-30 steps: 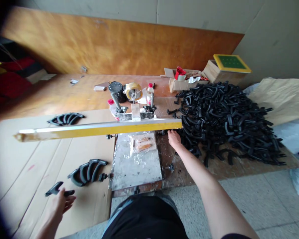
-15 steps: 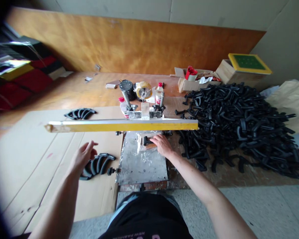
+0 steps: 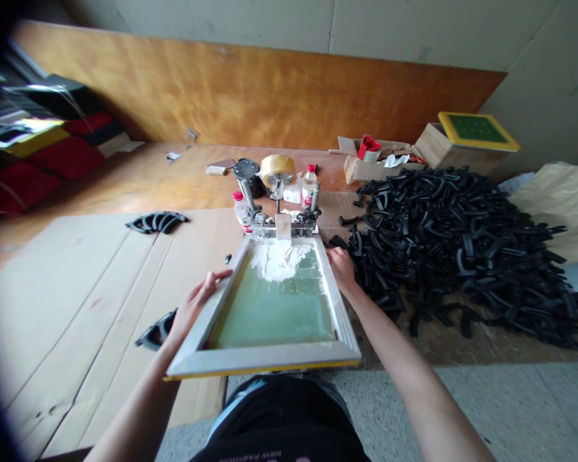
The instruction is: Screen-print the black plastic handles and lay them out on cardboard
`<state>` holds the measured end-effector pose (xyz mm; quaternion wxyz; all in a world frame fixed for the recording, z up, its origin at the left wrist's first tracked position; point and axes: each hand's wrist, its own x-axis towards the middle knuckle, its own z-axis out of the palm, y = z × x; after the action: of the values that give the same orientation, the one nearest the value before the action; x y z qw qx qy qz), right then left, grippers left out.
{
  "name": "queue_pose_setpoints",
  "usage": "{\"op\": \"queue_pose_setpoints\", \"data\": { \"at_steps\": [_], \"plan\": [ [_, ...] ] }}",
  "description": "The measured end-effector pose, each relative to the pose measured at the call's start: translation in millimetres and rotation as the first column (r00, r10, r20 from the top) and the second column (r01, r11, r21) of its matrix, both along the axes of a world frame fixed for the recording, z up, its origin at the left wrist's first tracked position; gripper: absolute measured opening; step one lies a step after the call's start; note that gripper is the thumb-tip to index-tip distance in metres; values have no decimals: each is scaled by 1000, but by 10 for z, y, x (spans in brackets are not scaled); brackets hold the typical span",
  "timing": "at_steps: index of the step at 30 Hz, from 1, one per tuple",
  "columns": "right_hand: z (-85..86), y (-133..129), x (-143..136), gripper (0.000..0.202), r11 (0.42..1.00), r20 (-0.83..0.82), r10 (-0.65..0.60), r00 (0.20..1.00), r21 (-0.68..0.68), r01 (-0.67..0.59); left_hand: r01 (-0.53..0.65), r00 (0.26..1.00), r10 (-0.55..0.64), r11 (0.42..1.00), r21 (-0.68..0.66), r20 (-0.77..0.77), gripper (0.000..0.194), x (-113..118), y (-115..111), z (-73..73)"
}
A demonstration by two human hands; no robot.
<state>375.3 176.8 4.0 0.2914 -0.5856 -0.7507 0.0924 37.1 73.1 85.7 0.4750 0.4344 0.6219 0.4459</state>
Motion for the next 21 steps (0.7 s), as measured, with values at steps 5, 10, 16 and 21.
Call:
{"op": "queue_pose_setpoints", "data": {
  "at_steps": [5,10,16,21],
  "plan": [
    [374,469,-514,55,977,94,98,991,179,-114,-56,996,46,989,-135,-80,78,47,-177,-569],
    [372,436,-1067,17,952,322,298,899,-26,-306,-84,986,60,986,-147,-155,69,40,-150,-842],
    [386,-32,-777,11,727,366,658,658,-81,-682,-52,989,26,983,-175,-147,70,-19,-147,-899],
    [394,-27,-783,8,763,308,620,722,-23,-646,-74,994,58,983,-166,-96,72,7,-160,-833]
  ]
}}
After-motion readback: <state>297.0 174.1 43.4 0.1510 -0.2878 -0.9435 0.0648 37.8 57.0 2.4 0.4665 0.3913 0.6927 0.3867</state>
